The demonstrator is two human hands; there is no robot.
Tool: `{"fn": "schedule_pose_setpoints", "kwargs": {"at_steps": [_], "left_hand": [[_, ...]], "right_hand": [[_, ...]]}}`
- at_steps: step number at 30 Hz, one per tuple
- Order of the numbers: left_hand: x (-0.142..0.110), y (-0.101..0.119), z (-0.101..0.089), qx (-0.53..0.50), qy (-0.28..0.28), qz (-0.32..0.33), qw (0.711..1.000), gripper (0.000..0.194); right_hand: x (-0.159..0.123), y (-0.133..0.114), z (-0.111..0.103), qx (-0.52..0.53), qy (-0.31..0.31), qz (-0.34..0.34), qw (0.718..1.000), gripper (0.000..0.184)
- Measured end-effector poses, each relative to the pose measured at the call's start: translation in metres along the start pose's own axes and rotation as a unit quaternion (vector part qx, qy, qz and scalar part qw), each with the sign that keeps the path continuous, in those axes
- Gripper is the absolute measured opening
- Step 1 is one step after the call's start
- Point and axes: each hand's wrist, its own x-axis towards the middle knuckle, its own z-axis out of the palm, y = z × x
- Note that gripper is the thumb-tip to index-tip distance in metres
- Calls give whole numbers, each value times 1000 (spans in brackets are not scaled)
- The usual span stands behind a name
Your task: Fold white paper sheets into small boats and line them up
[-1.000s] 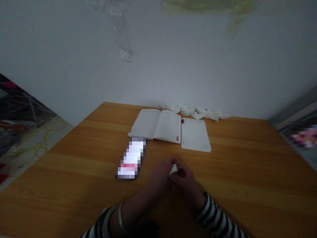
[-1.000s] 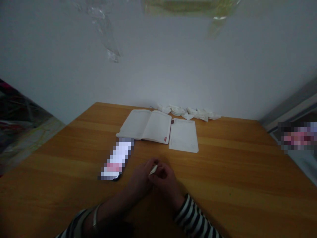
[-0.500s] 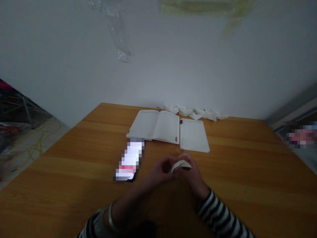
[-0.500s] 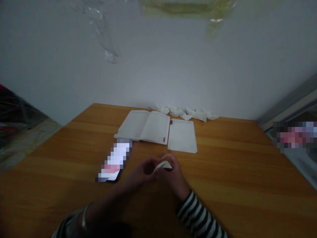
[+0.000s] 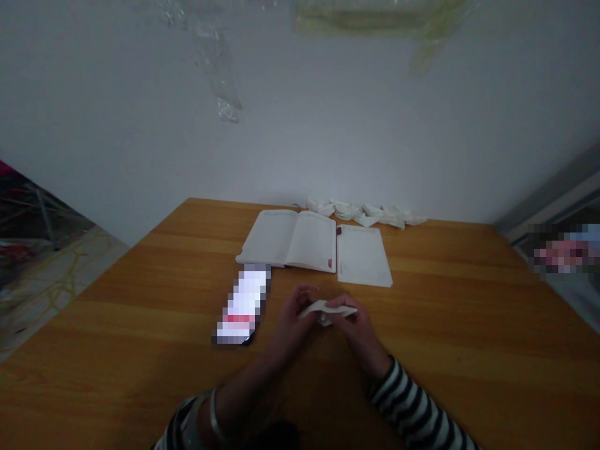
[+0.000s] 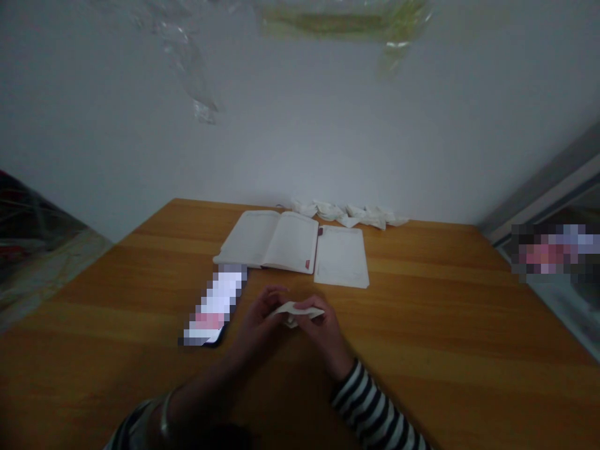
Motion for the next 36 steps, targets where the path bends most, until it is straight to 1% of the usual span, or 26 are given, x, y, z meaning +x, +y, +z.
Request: {"fn": "schedule_pose_setpoints", "kwargs": {"at_steps": [1,3,5,7,9,10,12,14,16,17,19,21,22,24,26,27,28,29,30,31,32,33,34,36], "left_hand": [[0,-1,-1,17,3,9,1000,39],[0,-1,-3,26,8,11,1000,39],[0,2,-5,22,-1,-7,1000,40],[1,6,-6,10,-16,-30,999,43],[1,9,-6,0,-27,-52,998,41],[1,10,-6,-5,-29,-64,998,40],[3,9,-8,-21,-30,-92,995,37],[5,5,-13,-40,-30,-126,991,37],[7,1,-20,-59,-35,-168,983,41],[8,0,-23,-68,-41,-192,978,42],[8,2,-28,-84,-60,-230,968,43],[6,9,-31,-92,-80,-248,961,43],[5,14,-31,-96,-82,-247,961,42],[3,24,-30,-101,-73,-236,964,39],[4,31,-29,-112,-51,-202,972,40],[6,32,-29,-114,-39,-193,974,44],[9,31,-30,-109,-29,-196,974,48],[12,29,-30,-101,-10,-191,976,51],[15,27,-31,-91,4,-188,978,52],[17,23,-32,-82,12,-185,979,53],[19,19,-33,-72,18,-178,981,52],[19,16,-33,-62,17,-172,983,52],[20,13,-33,-51,13,-165,985,51],[18,9,-32,-24,2,-148,989,51]], "right_hand": [[0,-1,-1,-16,-8,-7,1000,23],[1,-6,-5,-48,-48,-29,997,25],[1,-11,-11,-103,-82,-60,989,25],[1,-17,-17,-181,-93,-91,975,20],[-2,-21,-20,-263,-110,-115,952,20],[-4,-23,-20,-302,-125,-129,936,23],[-9,-24,-19,-375,-151,-165,900,39],[-13,-25,-17,-435,-156,-213,861,49],[-13,-28,-16,-463,-189,-263,825,49],[-13,-30,-16,-475,-208,-279,809,45],[-10,-37,-17,-506,-233,-290,778,32],[-6,-45,-18,-535,-235,-295,756,21],[-4,-49,-20,-539,-235,-298,752,19],[3,-56,-24,-528,-234,-293,762,21],[20,-67,-32,-517,-234,-254,783,26],[33,-74,-38,-515,-234,-241,789,28],[49,-82,-45,-520,-219,-231,792,28],[69,-92,-52,-530,-183,-228,796,27],[91,-102,-59,-549,-133,-224,794,28],[116,-113,-65,-575,-78,-219,784,30],[140,-122,-70,-609,-21,-215,763,33],[164,-131,-73,-653,12,-204,729,32],[187,-137,-75,-694,31,-188,694,31],[224,-142,-77,-715,51,-172,676,31]]}}
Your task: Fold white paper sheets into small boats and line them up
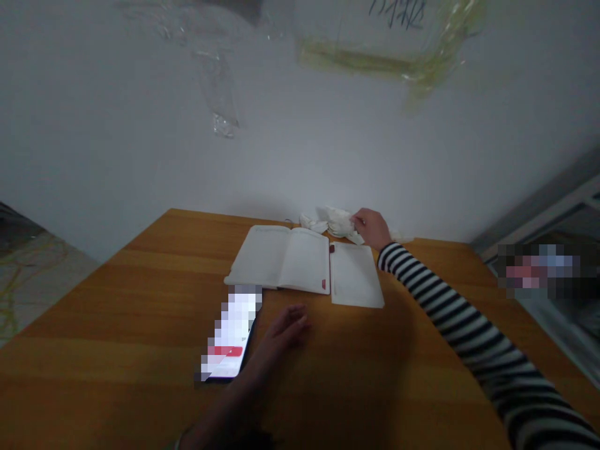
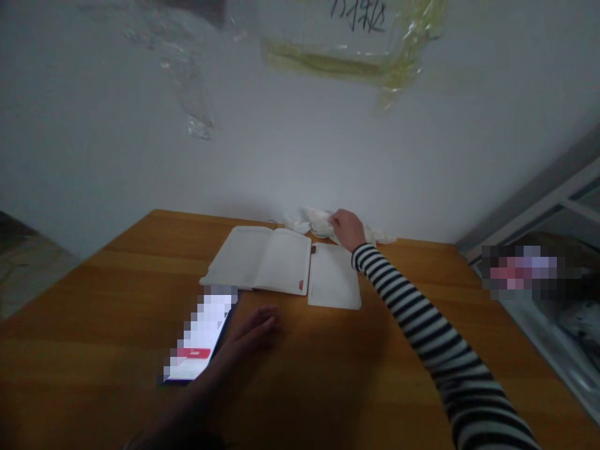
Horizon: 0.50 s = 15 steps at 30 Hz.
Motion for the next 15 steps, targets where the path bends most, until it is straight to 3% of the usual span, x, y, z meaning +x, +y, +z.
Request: {"fn": "schedule_pose_setpoints", "kwargs": {"at_steps": [4,8,15], "left_hand": [[-4,-1,3,40,-9,26,999,51],[-8,3,5,45,-15,30,998,48],[-13,7,10,53,-21,30,998,47]], "right_hand": [[32,6,25,-33,-15,19,999,32],[34,9,45,-49,-37,12,998,32],[31,7,59,-83,-61,28,994,32]]}}
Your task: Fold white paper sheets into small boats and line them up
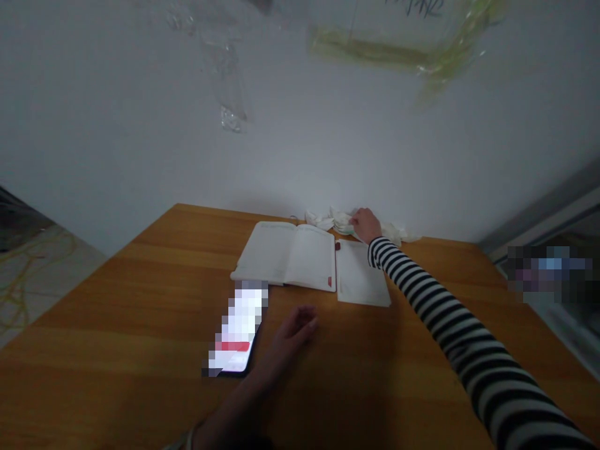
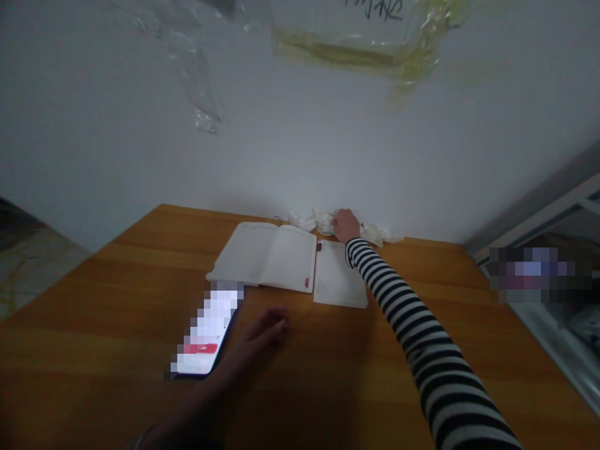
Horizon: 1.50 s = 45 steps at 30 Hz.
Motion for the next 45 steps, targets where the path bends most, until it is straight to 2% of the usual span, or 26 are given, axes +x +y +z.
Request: {"fn": "schedule_pose_setpoints", "kwargs": {"at_steps": [6,17,23,30,34,36,41,45], "left_hand": [[-2,-2,1,9,-6,-3,1000,40],[-6,0,5,51,-4,4,999,39],[-5,-5,5,57,-6,22,998,34],[-1,-13,3,67,-17,39,997,33],[-2,-12,4,86,-27,44,995,31],[-3,-11,4,98,-29,47,994,30],[-5,-11,4,116,-30,47,992,29],[-4,-11,4,130,-27,49,990,28]], "right_hand": [[2,-4,1,-25,-16,-9,1000,28],[2,-15,-24,-24,19,-95,995,31],[27,-15,-18,-10,-40,-102,994,38],[55,-15,-11,-6,-138,-115,984,23],[65,-17,-6,-15,-188,-116,975,33],[68,-18,-4,-17,-204,-118,972,32],[66,-20,0,-5,-210,-121,970,31],[61,-19,-5,24,-171,-119,978,28]]}}
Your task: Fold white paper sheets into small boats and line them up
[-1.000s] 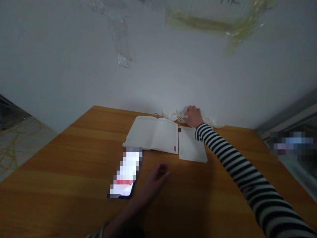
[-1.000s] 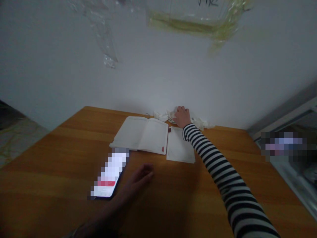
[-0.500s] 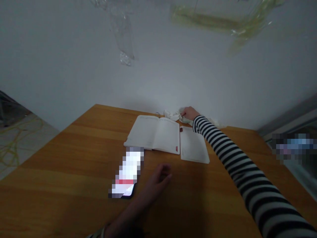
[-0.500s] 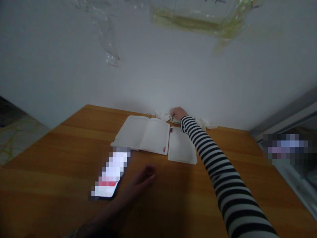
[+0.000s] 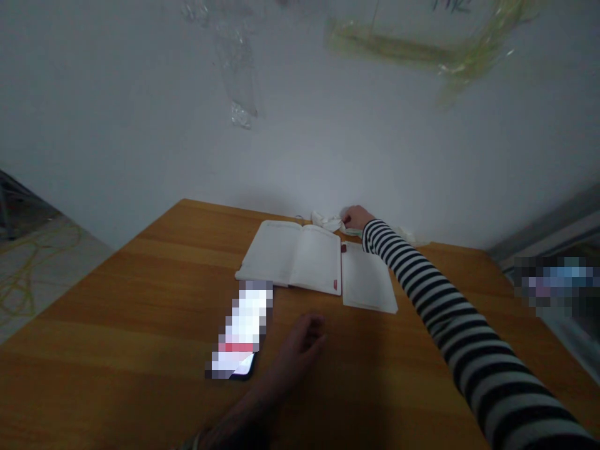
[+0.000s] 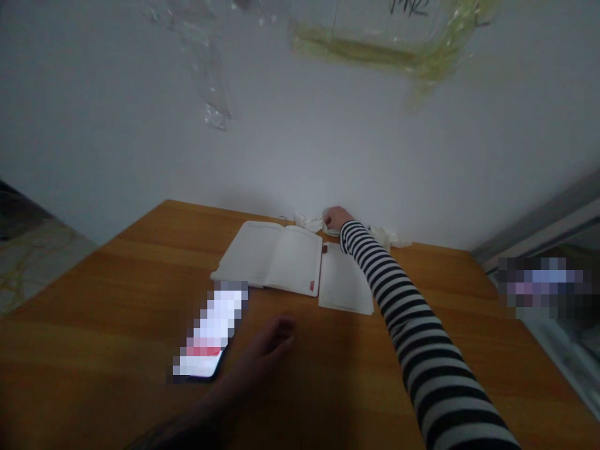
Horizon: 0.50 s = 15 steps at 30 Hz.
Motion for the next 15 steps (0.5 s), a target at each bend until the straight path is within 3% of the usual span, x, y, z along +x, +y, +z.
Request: {"fn": "schedule_pose_setpoints", "kwargs": {"at_steps": [4,8,12,15], "left_hand": [[2,-1,-1,8,-4,4,1000,25],[3,-5,-2,12,4,23,1000,23],[3,-4,-3,14,15,23,1000,24],[4,-2,-3,23,22,28,999,23]], "right_hand": [[-16,1,-14,23,94,17,995,20],[-67,-2,-11,47,179,28,982,29],[-151,-19,35,78,178,-16,981,27],[-202,-36,78,120,162,-67,977,40]]}}
